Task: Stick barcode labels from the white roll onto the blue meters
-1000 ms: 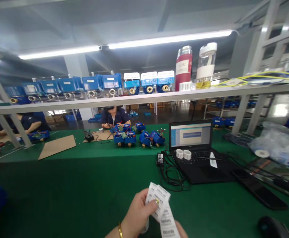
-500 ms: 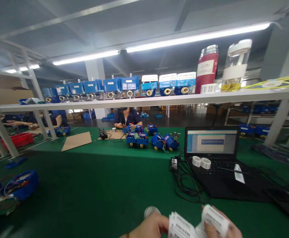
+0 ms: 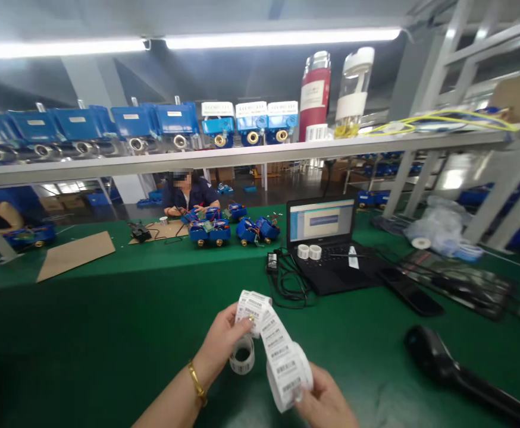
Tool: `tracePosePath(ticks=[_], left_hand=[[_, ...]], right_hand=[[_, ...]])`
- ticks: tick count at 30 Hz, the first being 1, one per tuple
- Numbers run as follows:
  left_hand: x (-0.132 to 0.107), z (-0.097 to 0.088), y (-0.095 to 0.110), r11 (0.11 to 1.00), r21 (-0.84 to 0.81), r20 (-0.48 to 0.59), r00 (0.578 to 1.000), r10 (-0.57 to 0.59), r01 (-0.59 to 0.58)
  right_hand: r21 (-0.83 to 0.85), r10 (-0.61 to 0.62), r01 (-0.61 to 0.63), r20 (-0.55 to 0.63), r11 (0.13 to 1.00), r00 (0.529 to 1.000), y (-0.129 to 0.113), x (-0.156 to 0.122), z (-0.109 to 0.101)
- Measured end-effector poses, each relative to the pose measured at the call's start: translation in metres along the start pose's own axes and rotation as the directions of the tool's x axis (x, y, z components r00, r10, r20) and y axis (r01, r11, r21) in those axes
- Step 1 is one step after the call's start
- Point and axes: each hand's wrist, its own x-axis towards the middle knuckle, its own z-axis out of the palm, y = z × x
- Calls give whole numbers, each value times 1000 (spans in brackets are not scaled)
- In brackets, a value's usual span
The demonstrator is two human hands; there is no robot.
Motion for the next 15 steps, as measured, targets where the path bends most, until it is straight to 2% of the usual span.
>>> tracePosePath(ticks=[2, 4, 6, 8, 10, 12, 13, 14, 15], left_hand=[[-2, -2, -5, 998, 34, 57, 997, -56, 54], [-6, -2, -8, 991, 74, 133, 984, -122, 113], [-11, -1, -7, 981, 110, 204, 963, -178, 158], [-16, 3, 0, 975, 133, 261, 943, -208, 178], [-20, 7, 10, 976, 137, 313, 928, -203, 167], [-23, 10, 20, 983, 118, 340, 925, -172, 139], [-23, 12, 23, 987, 96, 335, 930, -153, 128], [-22, 13, 25, 990, 64, 314, 940, -136, 122], [-21, 14, 25, 992, 30, 280, 952, -126, 123]], right_hand=[[180, 15, -3, -64, 984, 998, -14, 5, 8], [230, -41, 86, -192, 969, 980, -24, 16, 12], [61, -159, 191, -348, 980, 924, -28, 30, 12], [-256, -322, 234, -398, 938, 859, -27, 41, 9], [-546, -457, 249, -284, 800, 843, -22, 47, 7], [-701, -496, 295, -96, 649, 863, -14, 47, 7], [-730, -469, 312, -12, 608, 883, -10, 45, 8], [-732, -415, 319, 55, 602, 908, -6, 41, 9], [-711, -343, 310, 102, 632, 934, -2, 38, 10]])
